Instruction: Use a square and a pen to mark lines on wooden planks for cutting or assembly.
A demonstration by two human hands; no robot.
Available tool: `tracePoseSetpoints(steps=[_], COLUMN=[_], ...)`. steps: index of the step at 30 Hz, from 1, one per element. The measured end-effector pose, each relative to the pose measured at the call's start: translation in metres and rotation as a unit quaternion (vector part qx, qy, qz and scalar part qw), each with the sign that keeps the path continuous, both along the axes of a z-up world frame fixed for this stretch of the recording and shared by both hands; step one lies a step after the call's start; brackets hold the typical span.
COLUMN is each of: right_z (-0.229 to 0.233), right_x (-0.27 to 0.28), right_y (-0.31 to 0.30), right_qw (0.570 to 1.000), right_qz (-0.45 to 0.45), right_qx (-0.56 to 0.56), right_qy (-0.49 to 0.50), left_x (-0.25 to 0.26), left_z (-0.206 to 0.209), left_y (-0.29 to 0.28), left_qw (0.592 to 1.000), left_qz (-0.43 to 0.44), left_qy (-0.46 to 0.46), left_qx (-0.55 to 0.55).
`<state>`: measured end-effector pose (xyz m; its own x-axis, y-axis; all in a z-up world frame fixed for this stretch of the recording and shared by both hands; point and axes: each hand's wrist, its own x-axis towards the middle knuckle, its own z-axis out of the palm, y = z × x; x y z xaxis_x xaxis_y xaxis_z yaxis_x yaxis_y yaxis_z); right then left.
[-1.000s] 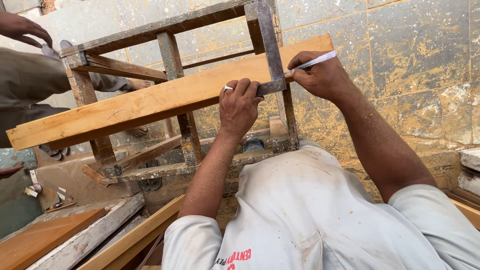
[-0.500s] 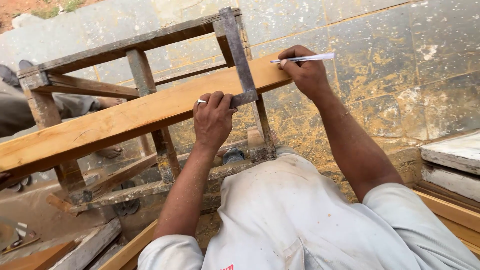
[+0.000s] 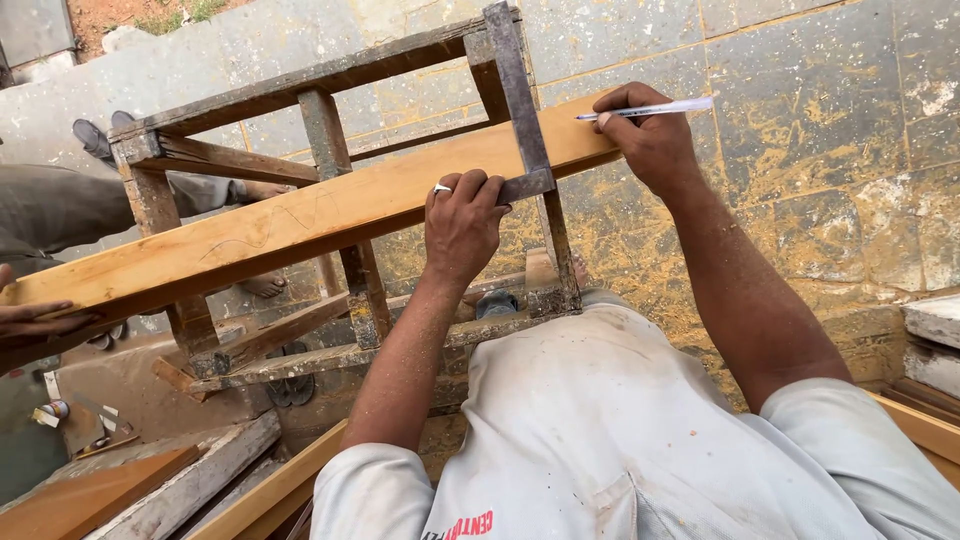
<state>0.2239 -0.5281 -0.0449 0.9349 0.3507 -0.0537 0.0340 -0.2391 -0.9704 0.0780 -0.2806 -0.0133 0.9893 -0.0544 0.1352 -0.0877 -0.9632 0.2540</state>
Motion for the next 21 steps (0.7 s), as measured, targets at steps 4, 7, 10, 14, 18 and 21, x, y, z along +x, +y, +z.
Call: tracePoseSetpoints(steps=[4, 7, 10, 14, 18, 21], right_z=[-0.002, -0.003, -0.004, -0.003, 0.002, 0.006], right_x=[-0.001, 0.000, 0.001, 0.000, 0.002, 0.001], right_y=[0.001, 0.001, 0.001, 0.002, 0.006, 0.013], right_qw=[1.000, 0.999, 0.999, 0.998, 0.995, 0.994], right_qz=[0.006, 0.015, 0.019, 0.029, 0.044, 0.056], right_qx=[-0.008, -0.018, -0.027, -0.039, -0.059, -0.054], right_qy=[-0.010, -0.025, -0.041, -0.051, -0.067, -0.080], left_x=[0.001, 0.001, 0.004, 0.003, 0.002, 0.003], left_z=[0.000, 0.003, 0.000, -0.006, -0.009, -0.002], left_y=[0.002, -0.001, -0.001, 0.000, 0.001, -0.001], left_qw=[1.000, 1.000, 1.000, 1.000, 1.000, 1.000], left_qz=[-0.015, -0.014, -0.014, -0.014, -0.012, -0.008], left_qy=[-0.017, -0.002, -0.004, 0.001, -0.012, 0.009], left_qx=[0.005, 0.012, 0.009, 0.018, 0.014, 0.013])
